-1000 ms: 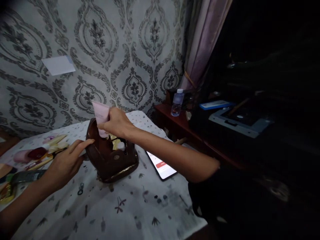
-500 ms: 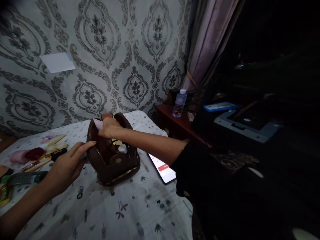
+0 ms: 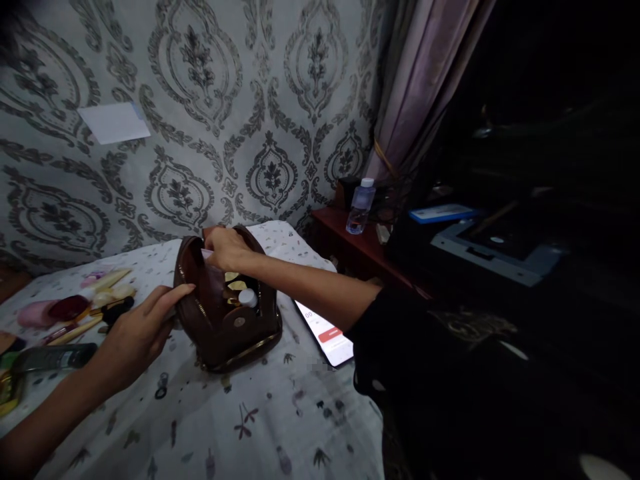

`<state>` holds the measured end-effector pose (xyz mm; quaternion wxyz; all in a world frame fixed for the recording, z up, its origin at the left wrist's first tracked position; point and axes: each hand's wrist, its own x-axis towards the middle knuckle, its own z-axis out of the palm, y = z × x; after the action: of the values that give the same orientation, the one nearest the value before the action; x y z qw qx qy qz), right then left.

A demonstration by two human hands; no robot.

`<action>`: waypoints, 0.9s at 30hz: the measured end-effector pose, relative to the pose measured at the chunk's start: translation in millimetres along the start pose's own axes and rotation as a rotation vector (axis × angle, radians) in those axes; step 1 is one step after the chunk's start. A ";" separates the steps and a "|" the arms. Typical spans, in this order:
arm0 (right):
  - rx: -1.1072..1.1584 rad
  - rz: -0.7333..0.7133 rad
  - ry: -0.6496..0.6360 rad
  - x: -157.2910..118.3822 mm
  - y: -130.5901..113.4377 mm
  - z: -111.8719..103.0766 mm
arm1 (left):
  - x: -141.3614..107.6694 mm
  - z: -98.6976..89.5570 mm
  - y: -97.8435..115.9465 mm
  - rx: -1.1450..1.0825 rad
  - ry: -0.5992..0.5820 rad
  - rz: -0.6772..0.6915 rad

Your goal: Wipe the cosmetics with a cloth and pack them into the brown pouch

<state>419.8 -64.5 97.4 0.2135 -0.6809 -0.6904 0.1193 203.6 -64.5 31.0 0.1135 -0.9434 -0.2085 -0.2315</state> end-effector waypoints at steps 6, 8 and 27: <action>0.112 -0.081 0.136 13.4 5.8 1.0 | -0.8 2.3 -0.3 -0.012 0.000 -0.003; 0.115 -0.094 0.170 20.7 4.6 -0.3 | -1.1 3.5 -0.7 -0.013 -0.003 -0.013; -0.105 -0.054 -0.069 42.1 8.3 11.6 | -7.2 10.9 -4.4 -0.095 -0.049 -0.075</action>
<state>422.6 -21.0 89.0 0.1565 -0.6677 -0.7208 0.1006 200.1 -59.6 18.6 0.0549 -0.9446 -0.2352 -0.2223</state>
